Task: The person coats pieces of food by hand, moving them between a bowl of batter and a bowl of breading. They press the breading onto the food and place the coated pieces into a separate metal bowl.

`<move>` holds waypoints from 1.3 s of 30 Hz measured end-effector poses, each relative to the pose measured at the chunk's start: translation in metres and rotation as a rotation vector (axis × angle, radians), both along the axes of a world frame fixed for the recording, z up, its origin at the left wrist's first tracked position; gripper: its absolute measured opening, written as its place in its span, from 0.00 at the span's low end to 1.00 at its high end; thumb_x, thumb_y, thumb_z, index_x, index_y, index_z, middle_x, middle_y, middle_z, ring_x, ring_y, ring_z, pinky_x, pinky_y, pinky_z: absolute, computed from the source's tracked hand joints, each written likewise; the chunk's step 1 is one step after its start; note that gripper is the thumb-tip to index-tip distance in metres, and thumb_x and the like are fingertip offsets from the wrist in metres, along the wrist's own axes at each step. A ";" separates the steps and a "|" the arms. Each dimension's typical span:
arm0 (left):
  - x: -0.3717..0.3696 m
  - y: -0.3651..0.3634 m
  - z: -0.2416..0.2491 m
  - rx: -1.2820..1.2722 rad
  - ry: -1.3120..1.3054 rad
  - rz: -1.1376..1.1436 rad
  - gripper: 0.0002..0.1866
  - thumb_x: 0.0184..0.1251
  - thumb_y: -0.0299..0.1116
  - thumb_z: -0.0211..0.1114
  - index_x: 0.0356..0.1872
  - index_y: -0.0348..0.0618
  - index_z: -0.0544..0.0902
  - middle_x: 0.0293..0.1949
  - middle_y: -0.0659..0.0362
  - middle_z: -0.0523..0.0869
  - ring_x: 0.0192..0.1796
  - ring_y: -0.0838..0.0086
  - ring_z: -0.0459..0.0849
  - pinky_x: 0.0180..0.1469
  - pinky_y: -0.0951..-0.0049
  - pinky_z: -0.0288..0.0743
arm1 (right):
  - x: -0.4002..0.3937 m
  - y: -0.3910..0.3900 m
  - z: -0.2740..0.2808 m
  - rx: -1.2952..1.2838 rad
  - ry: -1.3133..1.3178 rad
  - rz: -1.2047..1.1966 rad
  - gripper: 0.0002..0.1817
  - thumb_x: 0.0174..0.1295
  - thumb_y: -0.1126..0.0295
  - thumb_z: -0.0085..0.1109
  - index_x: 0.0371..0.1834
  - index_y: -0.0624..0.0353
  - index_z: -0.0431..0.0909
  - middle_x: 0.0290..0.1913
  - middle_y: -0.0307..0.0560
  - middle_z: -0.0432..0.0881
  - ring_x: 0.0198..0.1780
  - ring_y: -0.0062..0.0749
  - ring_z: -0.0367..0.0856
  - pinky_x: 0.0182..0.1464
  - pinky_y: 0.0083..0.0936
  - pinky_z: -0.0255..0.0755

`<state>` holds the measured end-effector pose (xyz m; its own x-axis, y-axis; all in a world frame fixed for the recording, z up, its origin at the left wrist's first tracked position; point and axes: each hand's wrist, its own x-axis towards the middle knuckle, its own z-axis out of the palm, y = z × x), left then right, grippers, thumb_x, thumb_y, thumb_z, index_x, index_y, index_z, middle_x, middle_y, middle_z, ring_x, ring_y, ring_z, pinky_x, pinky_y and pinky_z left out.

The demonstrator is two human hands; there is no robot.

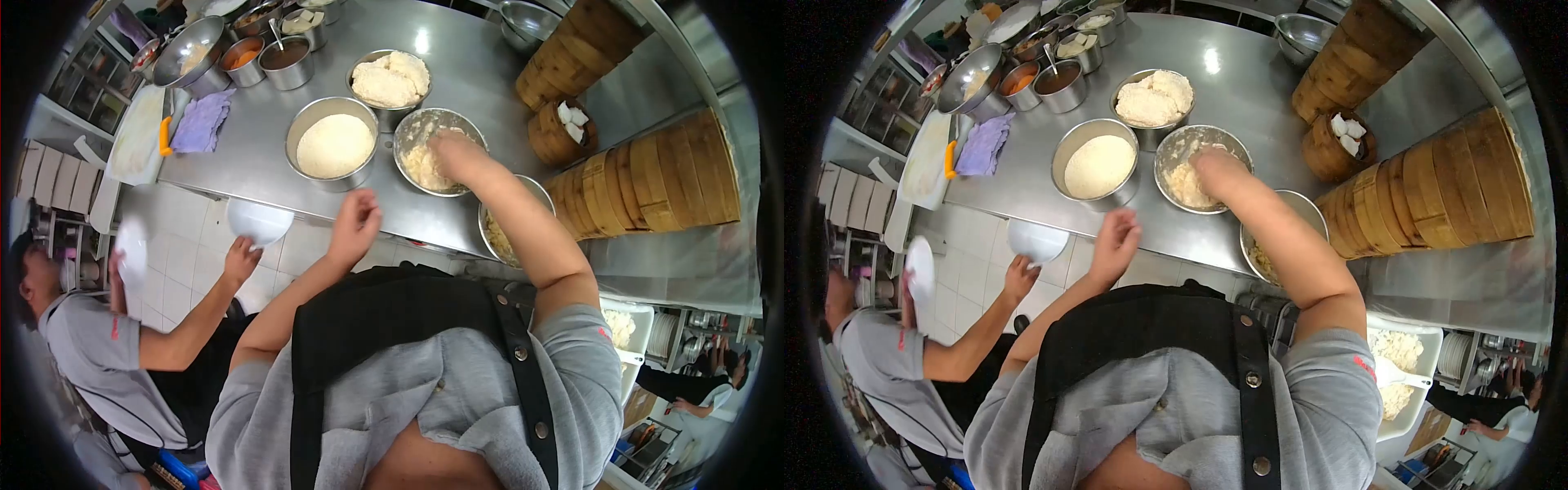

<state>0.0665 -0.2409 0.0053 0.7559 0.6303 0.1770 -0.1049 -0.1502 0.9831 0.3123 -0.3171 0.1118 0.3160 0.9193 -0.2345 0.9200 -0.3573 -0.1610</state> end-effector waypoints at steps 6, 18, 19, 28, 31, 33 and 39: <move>0.073 -0.015 0.043 -0.635 0.029 0.019 0.16 0.68 0.26 0.58 0.52 0.38 0.64 0.41 0.56 0.76 0.39 0.72 0.81 0.42 0.68 0.81 | 0.001 -0.006 0.003 0.044 0.016 0.064 0.24 0.49 0.78 0.61 0.53 0.55 0.78 0.53 0.55 0.79 0.57 0.49 0.77 0.58 0.39 0.72; 0.080 -0.014 0.048 -0.728 0.049 0.055 0.13 0.67 0.25 0.59 0.47 0.41 0.66 0.38 0.57 0.76 0.34 0.73 0.81 0.38 0.69 0.81 | 0.076 -0.018 0.003 0.365 0.830 -0.171 0.16 0.53 0.79 0.59 0.47 0.64 0.74 0.40 0.45 0.80 0.45 0.30 0.78 0.50 0.28 0.72; 0.077 -0.014 0.049 -0.747 0.041 0.037 0.12 0.67 0.25 0.59 0.47 0.41 0.66 0.38 0.58 0.76 0.34 0.74 0.80 0.38 0.70 0.80 | 0.078 -0.020 0.004 0.397 0.880 -0.138 0.16 0.54 0.79 0.58 0.47 0.64 0.73 0.42 0.44 0.80 0.46 0.28 0.77 0.51 0.26 0.71; -0.034 -0.006 0.002 -0.023 -0.046 0.346 0.06 0.68 0.24 0.59 0.43 0.41 0.73 0.32 0.64 0.76 0.34 0.84 0.75 0.37 0.80 0.73 | 0.057 -0.033 0.047 0.461 1.127 -0.210 0.21 0.54 0.83 0.53 0.55 0.66 0.72 0.51 0.43 0.79 0.54 0.27 0.76 0.58 0.24 0.68; -0.067 0.038 0.009 0.039 -0.117 0.587 0.05 0.68 0.25 0.59 0.41 0.41 0.74 0.34 0.65 0.77 0.35 0.84 0.74 0.38 0.82 0.70 | 0.039 -0.015 0.080 0.501 1.177 -0.085 0.21 0.54 0.83 0.52 0.53 0.64 0.74 0.49 0.42 0.80 0.52 0.26 0.77 0.58 0.24 0.68; -0.080 0.077 0.019 0.092 -0.051 0.706 0.04 0.69 0.26 0.59 0.41 0.39 0.74 0.34 0.64 0.76 0.36 0.84 0.73 0.39 0.82 0.70 | 0.017 0.006 0.103 0.538 1.112 -0.048 0.20 0.53 0.83 0.52 0.52 0.64 0.74 0.49 0.42 0.80 0.52 0.26 0.77 0.58 0.24 0.69; -0.075 0.183 0.017 0.567 0.228 0.833 0.16 0.62 0.33 0.66 0.49 0.41 0.76 0.40 0.57 0.77 0.42 0.70 0.77 0.46 0.70 0.72 | -0.047 0.093 0.079 0.568 0.739 0.222 0.16 0.51 0.81 0.52 0.45 0.61 0.75 0.45 0.44 0.80 0.52 0.29 0.77 0.55 0.26 0.70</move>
<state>-0.0086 -0.0581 0.0223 0.1703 0.8380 0.5184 0.4242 -0.5372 0.7290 0.2656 -0.2244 0.1904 0.0719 0.9782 0.1949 0.5536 0.1234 -0.8236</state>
